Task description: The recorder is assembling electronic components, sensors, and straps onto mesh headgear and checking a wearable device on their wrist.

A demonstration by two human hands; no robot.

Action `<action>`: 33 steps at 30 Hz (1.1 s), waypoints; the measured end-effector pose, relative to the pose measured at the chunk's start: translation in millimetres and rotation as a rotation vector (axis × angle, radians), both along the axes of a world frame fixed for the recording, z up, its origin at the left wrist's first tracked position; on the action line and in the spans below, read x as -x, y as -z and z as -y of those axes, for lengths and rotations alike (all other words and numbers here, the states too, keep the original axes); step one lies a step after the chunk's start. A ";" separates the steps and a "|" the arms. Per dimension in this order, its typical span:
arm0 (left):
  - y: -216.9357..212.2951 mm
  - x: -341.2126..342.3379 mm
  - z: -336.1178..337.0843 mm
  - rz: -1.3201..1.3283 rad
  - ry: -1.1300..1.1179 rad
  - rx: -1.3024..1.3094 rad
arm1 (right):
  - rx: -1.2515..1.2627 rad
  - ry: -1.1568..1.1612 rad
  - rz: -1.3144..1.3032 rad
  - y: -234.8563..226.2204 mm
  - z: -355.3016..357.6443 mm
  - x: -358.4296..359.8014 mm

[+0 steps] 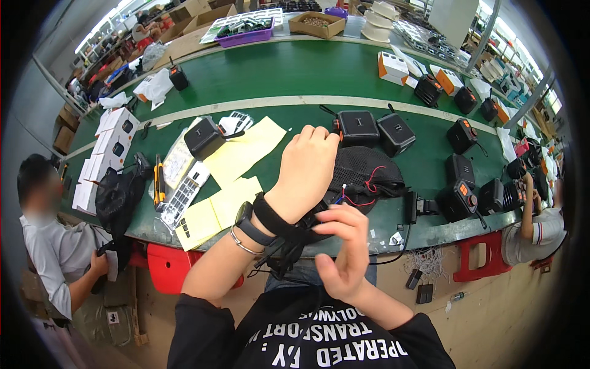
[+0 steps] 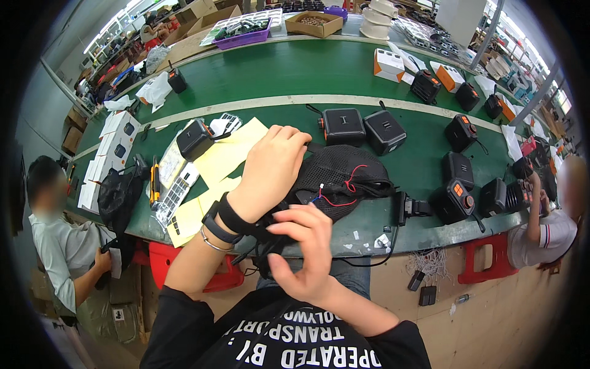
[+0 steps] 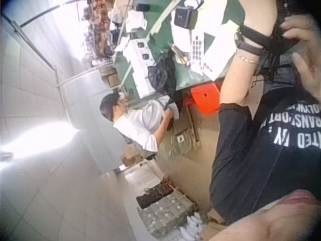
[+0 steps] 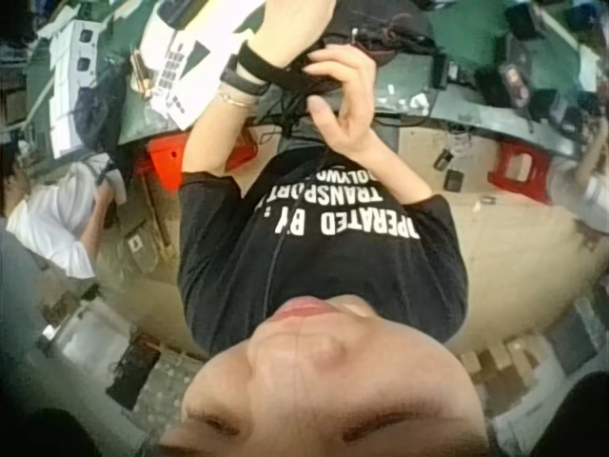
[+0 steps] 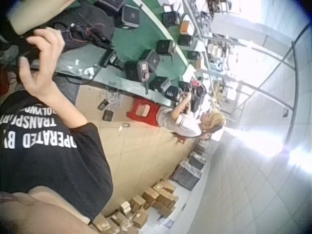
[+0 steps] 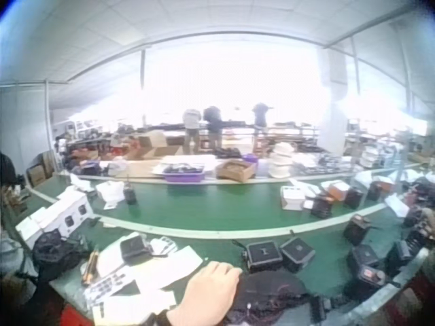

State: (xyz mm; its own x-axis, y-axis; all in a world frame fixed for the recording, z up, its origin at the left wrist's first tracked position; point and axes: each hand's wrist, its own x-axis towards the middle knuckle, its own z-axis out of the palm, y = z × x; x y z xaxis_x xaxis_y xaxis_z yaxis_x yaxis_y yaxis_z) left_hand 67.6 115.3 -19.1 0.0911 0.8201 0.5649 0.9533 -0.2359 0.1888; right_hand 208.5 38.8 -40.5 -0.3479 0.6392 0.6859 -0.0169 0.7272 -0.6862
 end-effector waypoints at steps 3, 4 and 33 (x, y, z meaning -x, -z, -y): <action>4.1 -0.9 -7.5 -0.152 -0.040 0.033 | 0.060 0.083 0.065 -9.3 -5.9 20.2; 4.1 0.6 -9.3 -0.217 -0.066 0.065 | 0.054 0.114 0.071 -6.6 -8.8 23.5; -16.0 0.1 -15.2 0.601 0.487 0.868 | 0.014 -0.122 0.133 -1.5 -19.0 6.5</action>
